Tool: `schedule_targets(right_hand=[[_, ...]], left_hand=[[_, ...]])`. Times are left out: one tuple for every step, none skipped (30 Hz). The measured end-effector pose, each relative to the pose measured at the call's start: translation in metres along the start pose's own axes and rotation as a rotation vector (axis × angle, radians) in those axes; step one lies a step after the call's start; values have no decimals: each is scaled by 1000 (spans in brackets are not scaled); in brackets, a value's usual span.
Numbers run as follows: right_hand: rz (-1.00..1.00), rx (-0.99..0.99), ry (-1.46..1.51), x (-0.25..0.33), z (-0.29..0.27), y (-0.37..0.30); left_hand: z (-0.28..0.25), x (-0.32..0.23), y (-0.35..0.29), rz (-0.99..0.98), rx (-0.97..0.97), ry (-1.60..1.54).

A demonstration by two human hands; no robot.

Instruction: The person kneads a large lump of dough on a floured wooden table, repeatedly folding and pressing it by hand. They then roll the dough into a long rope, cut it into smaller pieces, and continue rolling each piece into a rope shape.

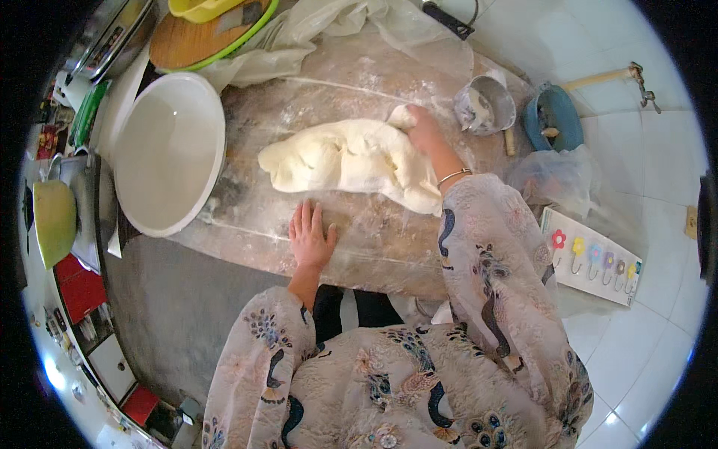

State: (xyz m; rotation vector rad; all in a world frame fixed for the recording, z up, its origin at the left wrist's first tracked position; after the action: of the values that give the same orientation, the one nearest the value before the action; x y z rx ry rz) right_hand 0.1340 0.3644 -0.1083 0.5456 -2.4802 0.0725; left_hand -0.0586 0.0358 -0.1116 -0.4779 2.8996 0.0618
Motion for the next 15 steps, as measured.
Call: schedule_targets(right_hand=[[104, 25, 77, 0, 1, -6], [236, 40, 116, -5, -4, -14], [263, -84, 195, -3, -24, -26], [286, -210, 266, -1, -46, -42], [309, -339, 337, 3, -66, -61], [237, -396, 439, 15, -79, -85], [251, -259, 374, 39, -70, -109], [257, -142, 302, 65, -65, -135], [306, -7, 428, 75, -42, -167], [320, 85, 562, 66, -10, -201], [317, 146, 547, 58, 22, -231], [312, 219, 547, 59, 53, -252], [126, 82, 407, 76, 48, -256], [-56, -56, 264, 94, 44, -261], [-233, -199, 127, 117, 44, -270]], left_hand=[[-3, 1, -3, 4, -10, 3], [-5, 3, -3, 11, -20, 5], [-5, 3, -2, 25, -37, -4], [-2, 3, -4, 15, -33, -9], [0, 3, 0, 29, -42, -20], [1, 1, 2, 44, -40, -36], [-2, 8, -5, 38, -41, -26], [-3, 11, -8, 73, -30, -41], [-5, 11, -8, 118, -28, -66], [-4, 3, -8, 173, -24, -103], [-2, -7, -14, 238, 60, -124], [-5, -14, -22, 292, 149, -128], [-8, -21, -30, 359, 239, -128], [-13, -32, -40, 407, 302, -150], [-12, -29, -46, 390, 294, -117]])
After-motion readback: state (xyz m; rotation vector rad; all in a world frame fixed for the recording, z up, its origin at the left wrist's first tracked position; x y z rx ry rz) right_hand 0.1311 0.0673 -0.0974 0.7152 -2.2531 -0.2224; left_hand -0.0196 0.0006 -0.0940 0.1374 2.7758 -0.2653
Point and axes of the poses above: each hand's wrist, its own y-axis towards the middle knuckle, its own z-axis out of the palm, x = y × z, the point moved 9 cm from there along y, towards the middle knuckle, and after that the axes turned 9 degrees about y, right-handed, at the moved point
